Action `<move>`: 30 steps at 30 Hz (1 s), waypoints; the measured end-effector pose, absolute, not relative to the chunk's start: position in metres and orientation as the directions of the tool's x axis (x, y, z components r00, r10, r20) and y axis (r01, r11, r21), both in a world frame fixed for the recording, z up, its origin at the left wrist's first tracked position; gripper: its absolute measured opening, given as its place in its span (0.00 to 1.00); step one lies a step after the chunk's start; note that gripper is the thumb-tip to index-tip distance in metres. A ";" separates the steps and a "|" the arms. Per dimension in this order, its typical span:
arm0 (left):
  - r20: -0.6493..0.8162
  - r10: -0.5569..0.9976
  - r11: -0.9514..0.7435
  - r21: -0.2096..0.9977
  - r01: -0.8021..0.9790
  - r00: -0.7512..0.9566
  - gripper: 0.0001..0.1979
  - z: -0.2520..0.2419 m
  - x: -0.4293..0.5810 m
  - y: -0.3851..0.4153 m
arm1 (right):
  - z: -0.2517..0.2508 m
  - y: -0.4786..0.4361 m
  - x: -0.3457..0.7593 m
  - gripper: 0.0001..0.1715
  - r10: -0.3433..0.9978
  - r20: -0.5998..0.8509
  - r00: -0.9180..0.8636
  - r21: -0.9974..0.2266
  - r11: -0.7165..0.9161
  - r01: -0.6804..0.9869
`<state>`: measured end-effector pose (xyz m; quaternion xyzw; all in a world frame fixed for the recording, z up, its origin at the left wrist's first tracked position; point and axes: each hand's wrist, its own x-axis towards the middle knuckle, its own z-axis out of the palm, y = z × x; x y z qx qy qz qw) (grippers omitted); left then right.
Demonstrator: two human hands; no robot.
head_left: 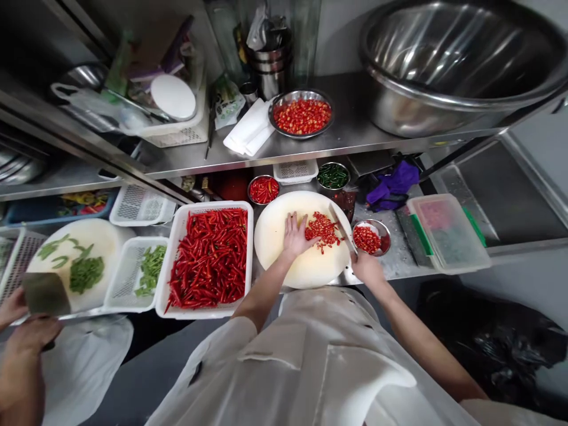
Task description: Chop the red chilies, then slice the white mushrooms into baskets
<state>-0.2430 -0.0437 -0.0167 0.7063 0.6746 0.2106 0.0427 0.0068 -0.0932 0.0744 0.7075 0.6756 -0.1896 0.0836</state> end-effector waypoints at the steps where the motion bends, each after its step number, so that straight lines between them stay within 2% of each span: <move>1: 0.227 0.974 -0.064 0.352 0.934 -0.019 0.52 -0.014 -0.244 -0.035 | 0.073 -0.096 0.000 0.24 0.919 -0.394 -0.003 -0.155 -0.063 0.986; 3: 0.212 0.977 -0.081 0.369 0.926 0.002 0.52 -0.010 -0.246 -0.019 | 0.073 -0.098 -0.011 0.22 0.910 -0.412 -0.046 -0.199 -0.040 0.979; 5: 0.198 0.974 -0.175 0.378 0.909 0.105 0.49 -0.007 -0.249 -0.007 | 0.075 -0.097 -0.013 0.21 0.907 -0.415 -0.070 -0.228 -0.030 0.973; 10: 0.180 0.911 -0.413 0.381 0.827 0.372 0.46 -0.001 -0.247 -0.002 | 0.079 -0.091 -0.002 0.22 0.919 -0.392 -0.044 -0.190 -0.034 0.981; 13: 0.194 0.908 -0.418 0.401 0.815 0.370 0.51 -0.004 -0.236 -0.007 | 0.077 -0.095 -0.005 0.21 0.918 -0.385 -0.095 -0.191 0.021 0.981; 16: 0.197 0.925 -0.380 0.430 0.819 0.325 0.56 -0.007 -0.227 -0.017 | 0.068 -0.102 -0.010 0.21 0.921 -0.371 -0.119 -0.242 0.028 0.970; 19: 0.192 0.909 -0.417 0.441 0.795 0.370 0.59 -0.011 -0.224 -0.036 | 0.052 -0.109 0.002 0.17 0.926 -0.341 -0.160 -0.410 0.006 0.912; 22: 0.196 0.878 -0.478 0.414 0.775 0.437 0.61 -0.015 -0.220 -0.061 | 0.032 -0.112 0.033 0.13 0.921 -0.345 -0.179 -0.673 -0.110 0.731; 24: 0.210 0.879 -0.476 0.385 0.790 0.428 0.59 -0.018 -0.212 -0.073 | 0.020 -0.113 0.054 0.18 0.877 -0.451 -0.163 -0.788 -0.306 0.534; 27: 0.266 0.911 -0.399 0.375 0.836 0.316 0.49 -0.023 -0.194 -0.078 | 0.009 -0.116 0.069 0.30 0.778 -0.602 -0.181 -0.793 -0.557 0.248; 30: 0.331 0.917 -0.350 0.406 0.844 0.221 0.41 -0.025 -0.177 -0.071 | 0.004 -0.119 0.055 0.34 0.750 -0.633 -0.190 -0.773 -0.624 0.114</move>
